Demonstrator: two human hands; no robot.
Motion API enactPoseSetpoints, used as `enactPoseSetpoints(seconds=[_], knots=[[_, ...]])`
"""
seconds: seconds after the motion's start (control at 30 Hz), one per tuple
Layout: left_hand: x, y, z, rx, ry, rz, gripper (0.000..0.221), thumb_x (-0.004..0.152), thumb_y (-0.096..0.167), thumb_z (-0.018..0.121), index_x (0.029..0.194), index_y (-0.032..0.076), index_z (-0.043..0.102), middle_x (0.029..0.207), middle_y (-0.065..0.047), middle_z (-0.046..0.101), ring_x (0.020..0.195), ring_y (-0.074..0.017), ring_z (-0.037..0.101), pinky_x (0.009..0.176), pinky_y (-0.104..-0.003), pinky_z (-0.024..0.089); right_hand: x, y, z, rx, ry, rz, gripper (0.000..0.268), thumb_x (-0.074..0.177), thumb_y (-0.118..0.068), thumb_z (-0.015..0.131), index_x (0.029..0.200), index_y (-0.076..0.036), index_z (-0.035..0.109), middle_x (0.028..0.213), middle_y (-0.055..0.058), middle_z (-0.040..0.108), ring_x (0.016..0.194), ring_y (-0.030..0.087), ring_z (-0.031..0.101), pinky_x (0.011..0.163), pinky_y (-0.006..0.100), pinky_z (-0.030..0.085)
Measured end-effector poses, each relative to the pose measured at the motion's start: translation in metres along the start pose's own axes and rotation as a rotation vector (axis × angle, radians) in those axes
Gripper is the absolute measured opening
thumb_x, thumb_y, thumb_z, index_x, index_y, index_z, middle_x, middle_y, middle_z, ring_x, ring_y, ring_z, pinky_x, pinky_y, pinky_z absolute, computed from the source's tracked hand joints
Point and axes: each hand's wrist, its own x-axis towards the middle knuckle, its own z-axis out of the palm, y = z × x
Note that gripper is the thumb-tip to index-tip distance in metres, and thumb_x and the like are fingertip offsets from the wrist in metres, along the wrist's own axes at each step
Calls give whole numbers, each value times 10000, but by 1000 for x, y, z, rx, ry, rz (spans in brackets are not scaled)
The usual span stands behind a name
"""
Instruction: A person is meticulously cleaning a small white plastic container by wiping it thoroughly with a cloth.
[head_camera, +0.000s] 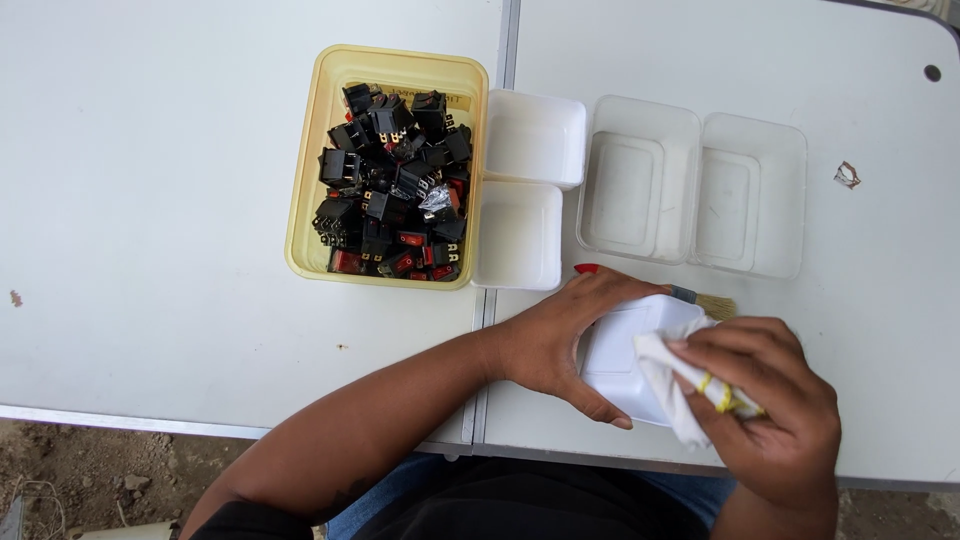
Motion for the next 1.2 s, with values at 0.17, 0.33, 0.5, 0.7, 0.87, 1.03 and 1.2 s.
enactPoseSetpoints(seconds=[0.17,0.33,0.5,0.7,0.87,1.03,1.2], knots=[[-1,-7,2,-6,10,59,1165,590,549,861,1558,168,335,1499,-53,517,1366,-266,483,1220,-418,322,0,12,2,28,-29,-33,153,944,-57,684,1087,-18,724,1083,124,718,979,261,659,900,348,535],[-2,-10,2,45,-6,72,1229,586,599,855,1584,157,289,1595,-64,455,1427,-293,463,1250,-474,301,0,6,1,-54,6,47,266,899,36,753,1162,36,713,1093,150,707,1006,282,652,927,379,535],[0,1,-1,39,1,29,1174,591,610,831,1550,145,339,1469,-50,528,1349,-260,483,1188,-413,293,-3,17,8,9,64,30,234,885,55,764,1112,48,705,1068,173,723,992,295,678,904,381,569],[-1,-21,8,59,10,101,1228,566,516,880,1590,166,299,1577,-45,476,1394,-272,488,1217,-440,324,-4,12,-1,215,-146,-208,186,933,-184,627,1068,-93,717,1083,38,753,985,219,701,950,372,587],[-1,-4,2,39,9,45,1173,589,608,837,1547,157,334,1432,-68,534,1322,-269,494,1179,-415,322,3,19,12,-54,114,101,195,954,70,732,1146,84,709,1083,196,702,1016,306,668,926,388,553],[-2,-8,4,18,20,73,1156,592,608,844,1544,157,367,1472,-55,530,1384,-250,480,1194,-402,367,1,10,8,185,-74,-108,213,886,-160,686,1070,-57,720,1030,106,738,958,254,669,904,365,567],[-1,-6,1,34,35,60,1140,587,589,853,1525,172,355,1407,-58,532,1301,-272,501,1186,-423,349,9,22,17,-69,175,253,182,1022,93,712,1203,111,711,1163,225,689,1079,296,668,960,362,544]])
